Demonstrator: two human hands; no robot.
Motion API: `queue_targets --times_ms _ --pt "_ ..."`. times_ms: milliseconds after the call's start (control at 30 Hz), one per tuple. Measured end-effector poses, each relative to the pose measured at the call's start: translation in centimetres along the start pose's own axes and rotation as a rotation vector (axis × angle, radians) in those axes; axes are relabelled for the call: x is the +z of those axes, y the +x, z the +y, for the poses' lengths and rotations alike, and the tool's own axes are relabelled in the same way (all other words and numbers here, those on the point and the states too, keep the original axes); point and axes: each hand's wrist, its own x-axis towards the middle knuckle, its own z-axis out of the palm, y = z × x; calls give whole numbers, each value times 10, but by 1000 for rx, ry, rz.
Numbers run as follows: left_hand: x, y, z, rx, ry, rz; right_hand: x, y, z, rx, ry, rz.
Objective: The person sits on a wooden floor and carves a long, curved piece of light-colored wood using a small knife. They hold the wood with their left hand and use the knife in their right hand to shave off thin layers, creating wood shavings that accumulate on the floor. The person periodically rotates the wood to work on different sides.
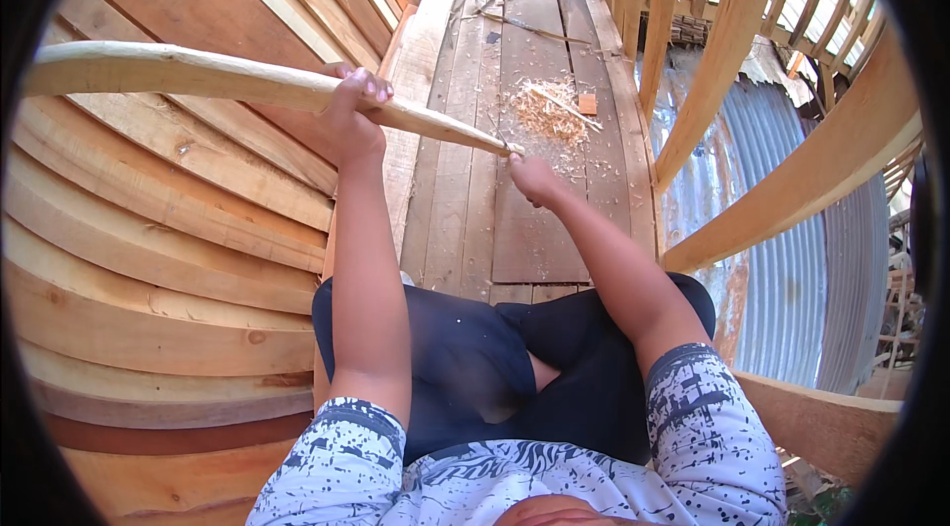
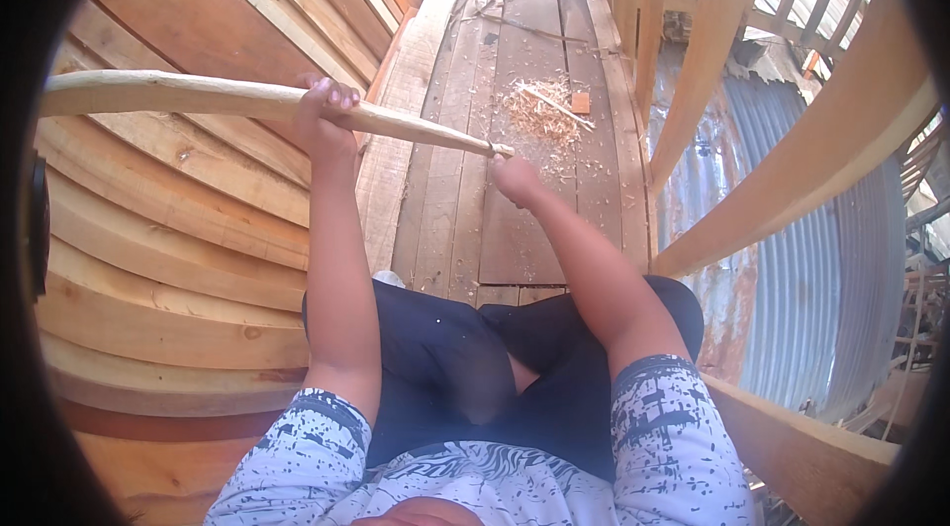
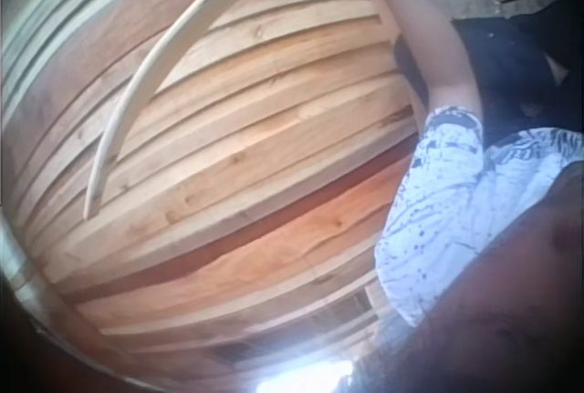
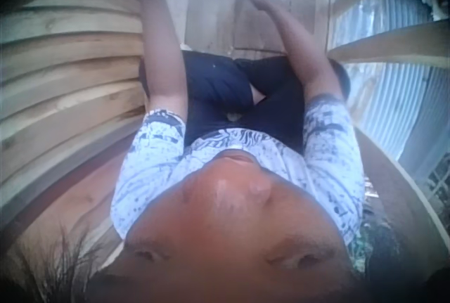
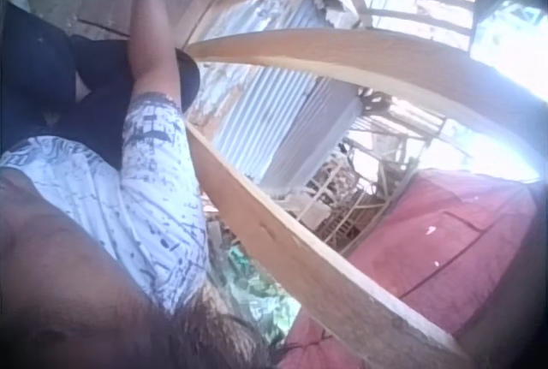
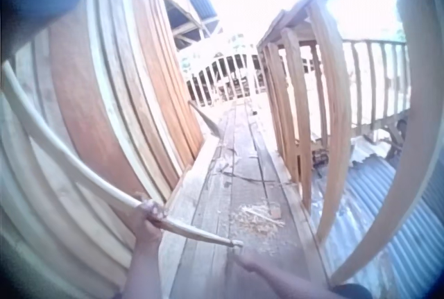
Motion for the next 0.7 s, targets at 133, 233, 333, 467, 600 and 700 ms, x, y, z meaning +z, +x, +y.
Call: queue_targets --times_ms 133,233,333,467,600,700 --pt "-12 3 -1 -39 -50 -16 5 7 15 -65 -57 104" --pt "-46 7 2 -70 -68 -2 5 3 5 -41 -59 49" --pt "-56 8 8 -74 -68 -23 11 0 3 -66 -63 62" --pt "-52 8 2 -70 -79 -66 11 12 17 -178 -137 172" --pt "-59 1 5 -35 -64 -53 27 4 6 -387 -75 339" --pt "-63 -4 11 -35 -78 -50 31 -15 -13 -431 -87 200"
